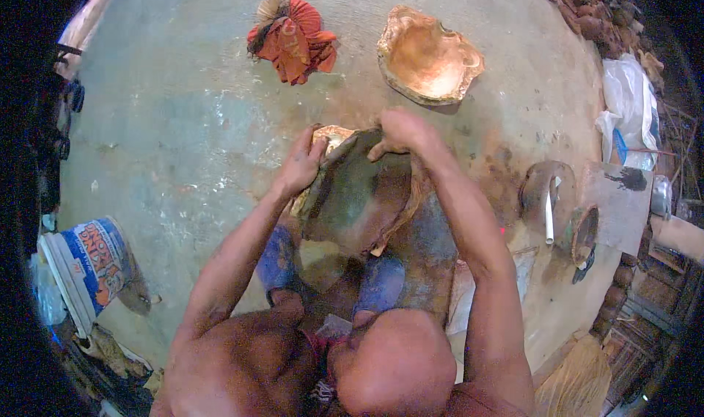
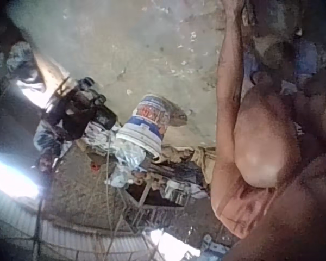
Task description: The person assembles a ceramic vessel by hand, joining clay sections together, smoothing the seams with a red tool, and shaping additional clay components by hand on a floor workspace.
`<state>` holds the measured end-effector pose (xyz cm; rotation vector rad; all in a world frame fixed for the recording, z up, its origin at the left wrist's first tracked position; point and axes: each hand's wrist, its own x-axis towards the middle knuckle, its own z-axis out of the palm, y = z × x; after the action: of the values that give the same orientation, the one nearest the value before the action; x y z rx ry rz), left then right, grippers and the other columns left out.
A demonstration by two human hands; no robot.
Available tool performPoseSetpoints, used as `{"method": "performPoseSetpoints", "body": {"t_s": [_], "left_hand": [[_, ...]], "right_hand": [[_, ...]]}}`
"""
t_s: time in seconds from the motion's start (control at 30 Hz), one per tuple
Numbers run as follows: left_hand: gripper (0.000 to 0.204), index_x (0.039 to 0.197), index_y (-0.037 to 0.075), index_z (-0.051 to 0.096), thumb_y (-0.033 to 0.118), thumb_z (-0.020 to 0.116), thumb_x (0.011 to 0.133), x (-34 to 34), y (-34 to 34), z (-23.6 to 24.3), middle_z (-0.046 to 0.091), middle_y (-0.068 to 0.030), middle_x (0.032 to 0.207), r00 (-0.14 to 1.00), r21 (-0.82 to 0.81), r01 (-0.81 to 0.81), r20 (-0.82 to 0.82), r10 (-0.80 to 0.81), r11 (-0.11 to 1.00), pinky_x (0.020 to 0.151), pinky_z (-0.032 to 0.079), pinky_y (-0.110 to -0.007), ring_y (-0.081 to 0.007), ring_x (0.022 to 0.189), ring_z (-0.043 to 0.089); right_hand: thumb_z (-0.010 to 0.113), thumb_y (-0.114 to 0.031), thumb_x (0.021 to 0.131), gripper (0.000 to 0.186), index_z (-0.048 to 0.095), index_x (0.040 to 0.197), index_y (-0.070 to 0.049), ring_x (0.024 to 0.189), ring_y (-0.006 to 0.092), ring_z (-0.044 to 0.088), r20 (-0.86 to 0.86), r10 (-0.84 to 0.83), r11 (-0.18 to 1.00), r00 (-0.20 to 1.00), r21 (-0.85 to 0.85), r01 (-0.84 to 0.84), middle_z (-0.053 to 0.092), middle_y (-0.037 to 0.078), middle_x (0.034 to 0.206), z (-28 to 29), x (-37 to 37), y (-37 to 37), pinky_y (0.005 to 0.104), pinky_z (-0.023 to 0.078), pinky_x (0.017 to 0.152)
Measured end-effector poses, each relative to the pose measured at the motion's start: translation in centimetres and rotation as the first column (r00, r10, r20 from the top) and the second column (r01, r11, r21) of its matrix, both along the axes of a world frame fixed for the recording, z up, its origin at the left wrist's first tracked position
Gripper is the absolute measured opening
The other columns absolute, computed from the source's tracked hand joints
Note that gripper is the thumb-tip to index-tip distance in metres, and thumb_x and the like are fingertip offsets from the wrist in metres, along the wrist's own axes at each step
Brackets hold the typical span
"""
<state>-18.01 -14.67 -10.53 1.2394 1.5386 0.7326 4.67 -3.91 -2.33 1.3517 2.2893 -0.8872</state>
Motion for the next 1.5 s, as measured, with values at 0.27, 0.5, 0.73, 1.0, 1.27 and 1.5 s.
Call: {"method": "performPoseSetpoints", "body": {"t_s": [0.27, 0.5, 0.73, 1.0, 1.27, 1.5], "left_hand": [[0.049, 0.141, 0.004, 0.050, 0.037, 0.052, 0.105, -0.5, 1.1, -0.9, 0.063, -0.0317, 0.128, 0.994, -0.015, 0.102, 0.026, -0.102, 0.995, 0.103, 0.047, -0.050, -0.0461, 0.121, 0.061], [0.050, 0.143, 0.005, 0.048, 0.036, 0.052, 0.104, -0.5, 1.0, -0.6, 0.063, -0.0304, 0.130, 0.991, 0.016, 0.121, -0.066, -0.120, 0.993, 0.106, 0.046, -0.049, -0.0464, 0.123, 0.060], [0.048, 0.141, 0.002, 0.051, 0.032, 0.053, 0.103, 0.3, 1.8, 1.2, 0.061, -0.0285, 0.135, 0.989, -0.008, 0.146, 0.014, -0.146, 0.989, 0.109, 0.044, -0.046, -0.0433, 0.127, 0.058], [0.055, 0.147, 0.007, 0.047, 0.041, 0.050, 0.104, 1.0, 1.6, 0.8, 0.062, -0.0284, 0.135, 0.988, 0.009, 0.147, -0.042, -0.147, 0.989, 0.109, 0.045, -0.048, -0.0447, 0.129, 0.057], [0.051, 0.141, 0.003, 0.050, 0.034, 0.054, 0.101, -0.1, 1.6, -0.9, 0.061, -0.0294, 0.134, 0.993, 0.103, 0.118, -0.025, -0.116, 0.988, 0.109, 0.044, -0.049, -0.0443, 0.128, 0.057], [0.048, 0.138, 0.000, 0.051, 0.033, 0.052, 0.103, 0.7, 1.5, 0.0, 0.062, -0.0315, 0.132, 0.993, 0.055, 0.119, 0.019, -0.121, 0.991, 0.108, 0.045, -0.048, -0.0463, 0.126, 0.057]], "right_hand": [[0.094, -0.030, 0.066, 0.048, 0.076, 0.103, -0.007, 0.095, 0.0386, 0.073, -0.020, 0.041, 0.999, 0.999, 0.035, -0.040, 0.075, 0.021, 0.098, -1.5, 0.3, -0.6, 0.0499, 0.057, 0.083], [0.094, -0.042, 0.066, 0.063, 0.075, 0.115, -0.008, 0.100, 0.0396, 0.071, 0.069, 0.162, 0.984, 0.984, -0.087, -0.156, 0.075, 0.020, 0.106, -1.1, -0.7, 0.1, 0.0498, 0.057, 0.086], [0.089, -0.041, 0.072, 0.056, 0.075, 0.117, -0.011, 0.094, 0.0402, 0.071, 0.102, 0.141, 0.989, 0.985, -0.064, -0.135, 0.076, 0.019, 0.104, -2.5, 1.6, 0.2, 0.0483, 0.057, 0.083], [0.090, -0.042, 0.071, 0.051, 0.078, 0.108, -0.009, 0.091, 0.0339, 0.073, 0.354, 0.100, 0.983, 0.930, -0.181, -0.036, 0.077, 0.017, 0.100, -2.0, 1.7, 1.2, 0.0470, 0.056, 0.079], [0.091, -0.044, 0.069, 0.053, 0.079, 0.110, -0.012, 0.092, 0.0333, 0.073, 0.293, 0.119, 0.991, 0.949, -0.087, -0.097, 0.078, 0.015, 0.103, -4.3, 1.5, 1.6, 0.0475, 0.057, 0.082], [0.089, -0.034, 0.074, 0.043, 0.077, 0.109, -0.012, 0.092, 0.0372, 0.072, 0.231, 0.066, 0.998, 0.971, -0.021, -0.063, 0.076, 0.018, 0.099, -4.6, 3.0, 0.8, 0.0473, 0.055, 0.078]]}}
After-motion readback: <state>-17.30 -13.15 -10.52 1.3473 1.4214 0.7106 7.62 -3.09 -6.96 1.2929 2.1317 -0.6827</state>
